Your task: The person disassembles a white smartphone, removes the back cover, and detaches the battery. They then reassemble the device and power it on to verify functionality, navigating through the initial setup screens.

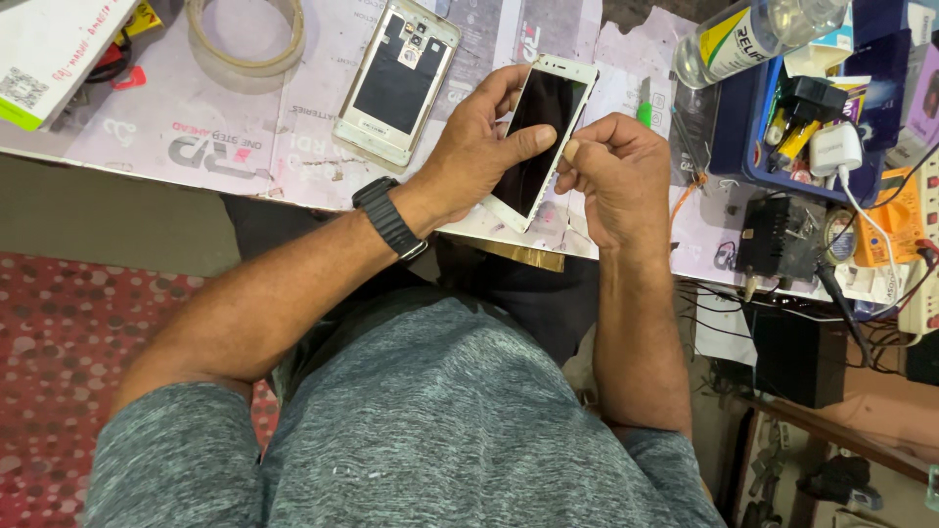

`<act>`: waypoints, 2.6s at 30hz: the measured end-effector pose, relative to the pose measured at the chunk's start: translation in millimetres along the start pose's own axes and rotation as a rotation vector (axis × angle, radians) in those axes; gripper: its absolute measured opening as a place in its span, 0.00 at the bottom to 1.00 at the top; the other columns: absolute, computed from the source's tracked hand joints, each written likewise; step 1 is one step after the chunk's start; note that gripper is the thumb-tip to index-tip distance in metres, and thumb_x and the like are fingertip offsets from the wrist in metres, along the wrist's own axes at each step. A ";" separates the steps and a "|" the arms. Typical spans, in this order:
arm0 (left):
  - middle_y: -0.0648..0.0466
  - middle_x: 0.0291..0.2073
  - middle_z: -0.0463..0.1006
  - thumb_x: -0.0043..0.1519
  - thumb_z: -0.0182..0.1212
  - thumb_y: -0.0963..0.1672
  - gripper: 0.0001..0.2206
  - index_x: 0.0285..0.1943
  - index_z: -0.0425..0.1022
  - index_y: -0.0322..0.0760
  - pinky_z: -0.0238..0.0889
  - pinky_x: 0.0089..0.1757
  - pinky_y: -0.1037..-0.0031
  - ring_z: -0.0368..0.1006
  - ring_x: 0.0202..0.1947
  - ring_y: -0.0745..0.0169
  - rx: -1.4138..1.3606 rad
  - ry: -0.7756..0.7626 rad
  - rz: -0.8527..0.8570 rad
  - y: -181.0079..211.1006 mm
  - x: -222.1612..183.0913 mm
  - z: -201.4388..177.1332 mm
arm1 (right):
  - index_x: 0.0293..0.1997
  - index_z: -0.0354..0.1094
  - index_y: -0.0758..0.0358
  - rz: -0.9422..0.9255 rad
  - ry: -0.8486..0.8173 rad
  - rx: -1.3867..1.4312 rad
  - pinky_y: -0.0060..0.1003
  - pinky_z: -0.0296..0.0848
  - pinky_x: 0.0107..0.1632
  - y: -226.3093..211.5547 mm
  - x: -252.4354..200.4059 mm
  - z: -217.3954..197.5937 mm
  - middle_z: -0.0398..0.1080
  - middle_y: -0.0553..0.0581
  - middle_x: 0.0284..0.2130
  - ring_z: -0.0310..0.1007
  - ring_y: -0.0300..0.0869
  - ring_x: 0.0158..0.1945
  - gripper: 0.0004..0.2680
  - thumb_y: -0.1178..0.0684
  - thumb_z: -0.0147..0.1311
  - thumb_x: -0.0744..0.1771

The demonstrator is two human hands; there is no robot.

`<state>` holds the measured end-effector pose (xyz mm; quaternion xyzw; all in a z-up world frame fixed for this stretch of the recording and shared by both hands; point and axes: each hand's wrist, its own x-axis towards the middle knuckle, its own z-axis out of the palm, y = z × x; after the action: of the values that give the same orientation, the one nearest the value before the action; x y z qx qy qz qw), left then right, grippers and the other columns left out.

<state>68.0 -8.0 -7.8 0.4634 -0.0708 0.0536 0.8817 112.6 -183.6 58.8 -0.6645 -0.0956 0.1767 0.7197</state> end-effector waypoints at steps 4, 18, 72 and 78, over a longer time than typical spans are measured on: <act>0.49 0.56 0.71 0.66 0.65 0.40 0.27 0.72 0.58 0.30 0.72 0.57 0.72 0.71 0.58 0.64 -0.033 -0.003 0.015 -0.2 -1.6 0.1 | 0.34 0.70 0.73 -0.012 -0.015 0.005 0.33 0.75 0.30 0.8 -0.1 0.1 0.72 0.61 0.26 0.71 0.40 0.24 0.01 0.67 0.54 0.65; 0.50 0.56 0.70 0.65 0.64 0.42 0.25 0.70 0.59 0.32 0.74 0.58 0.71 0.71 0.59 0.65 0.037 -0.006 -0.018 -0.1 -0.7 -1.3 | 0.34 0.70 0.73 -0.016 -0.009 -0.022 0.33 0.75 0.30 -1.2 0.0 2.1 0.72 0.61 0.25 0.71 0.40 0.24 0.01 0.68 0.54 0.65; 0.47 0.56 0.71 0.67 0.63 0.42 0.25 0.70 0.58 0.30 0.78 0.55 0.72 0.74 0.57 0.63 0.070 -0.005 0.024 -0.5 -0.5 -2.5 | 0.34 0.70 0.72 -0.018 0.007 -0.046 0.31 0.74 0.28 -0.9 1.9 3.4 0.72 0.61 0.24 0.71 0.39 0.22 0.01 0.68 0.54 0.65; 0.45 0.56 0.70 0.65 0.62 0.44 0.28 0.71 0.55 0.31 0.79 0.53 0.71 0.75 0.55 0.59 0.041 0.006 -0.031 0.1 0.2 -2.6 | 0.34 0.69 0.73 -0.014 0.002 -0.040 0.31 0.74 0.29 -0.3 2.8 3.5 0.72 0.61 0.25 0.71 0.40 0.22 0.01 0.68 0.53 0.65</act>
<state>68.4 -5.8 -9.2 0.4823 -0.0598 0.0429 0.8729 113.9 -179.4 59.2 -0.6783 -0.1031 0.1689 0.7077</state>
